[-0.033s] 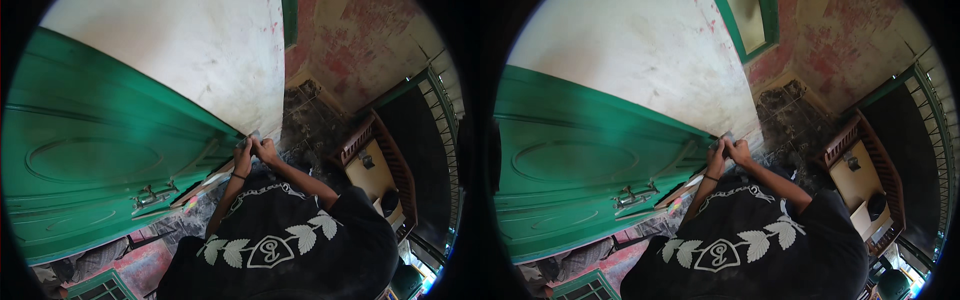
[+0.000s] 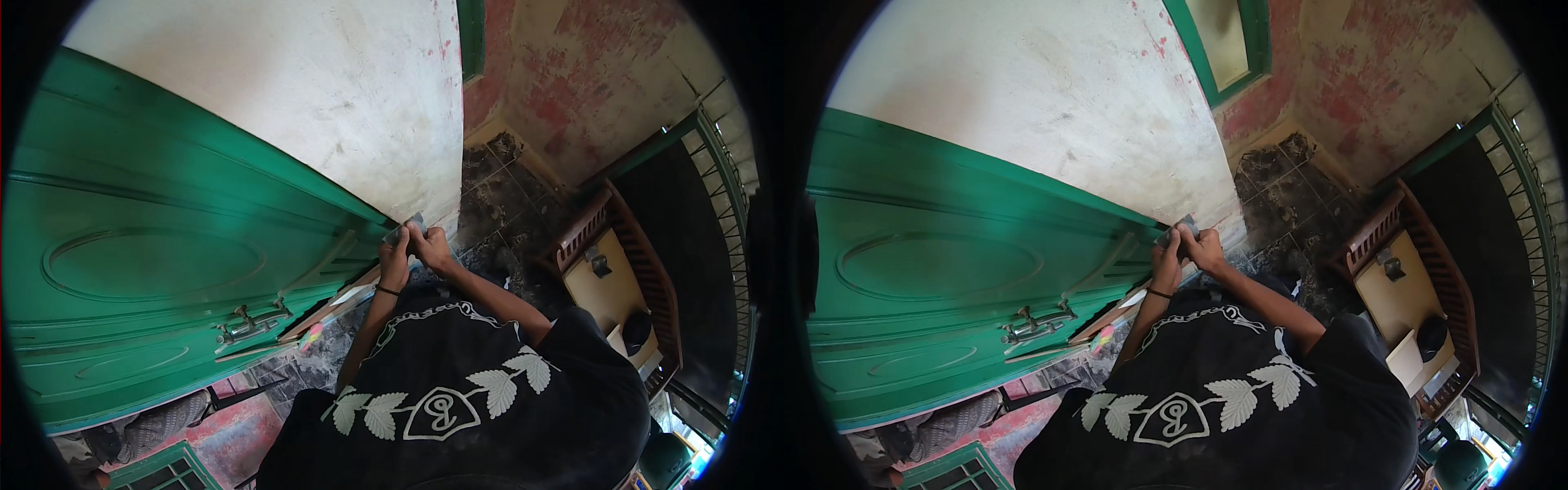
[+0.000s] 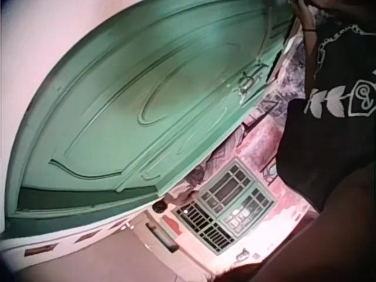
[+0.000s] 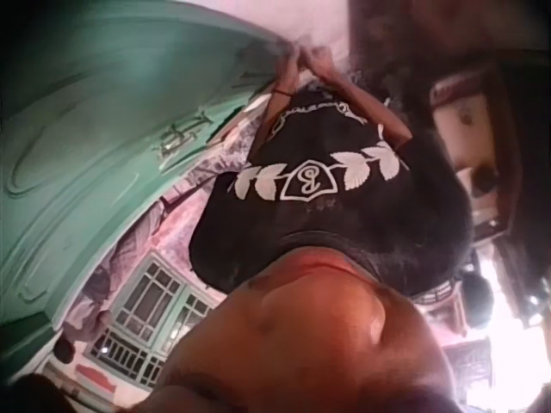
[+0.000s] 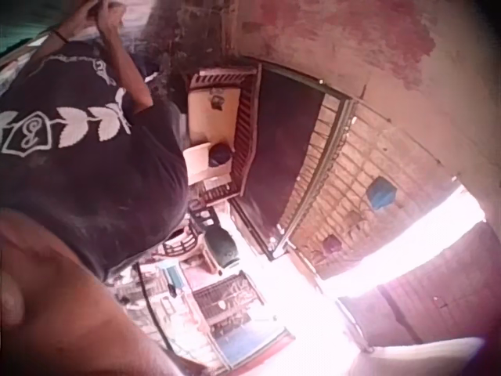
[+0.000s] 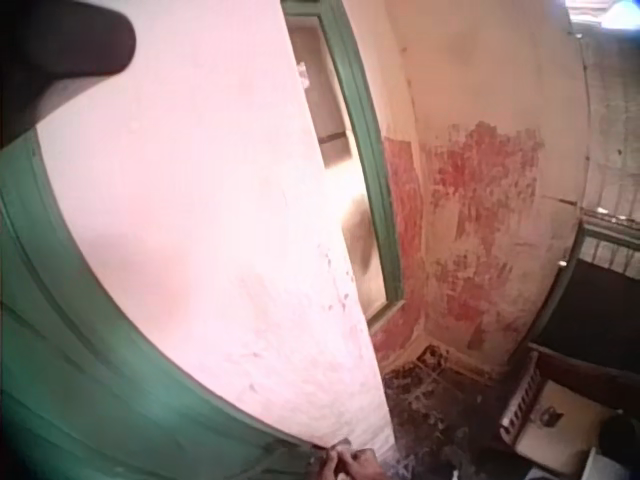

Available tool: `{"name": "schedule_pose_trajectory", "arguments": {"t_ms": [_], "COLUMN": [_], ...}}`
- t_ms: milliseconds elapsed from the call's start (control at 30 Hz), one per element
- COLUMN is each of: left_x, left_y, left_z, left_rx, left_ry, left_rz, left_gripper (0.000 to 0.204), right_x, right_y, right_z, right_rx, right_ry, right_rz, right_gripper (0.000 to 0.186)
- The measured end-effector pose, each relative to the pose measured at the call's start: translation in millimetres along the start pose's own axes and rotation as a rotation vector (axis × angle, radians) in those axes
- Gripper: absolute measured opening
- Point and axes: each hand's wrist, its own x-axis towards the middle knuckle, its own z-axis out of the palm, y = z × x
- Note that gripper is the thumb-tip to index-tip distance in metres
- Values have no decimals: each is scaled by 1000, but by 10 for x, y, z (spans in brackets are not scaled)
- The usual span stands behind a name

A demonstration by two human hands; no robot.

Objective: The recorder scrapes a wall and applies patching compound using a putty knife.

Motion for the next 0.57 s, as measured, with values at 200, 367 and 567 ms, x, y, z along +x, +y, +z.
{"name": "schedule_pose_trajectory", "arguments": {"t_ms": [200, 367, 567], "left_x": [49, 102, 115], "left_y": [-46, 2, 47], "left_z": [9, -13, 36], "left_rx": [-54, -52, 9], "left_ry": [-42, -66, -100], "left_rz": [-59, -87, 49], "left_gripper": [28, 27, 30], "right_x": [44, 32, 114], "right_y": [169, 111, 62], "right_z": [-18, -48, -21], "right_rx": [71, 30, 69], "right_ry": [-1, -15, -10], "right_rz": [91, 41, -21], "right_gripper": [73, 72, 66]}}
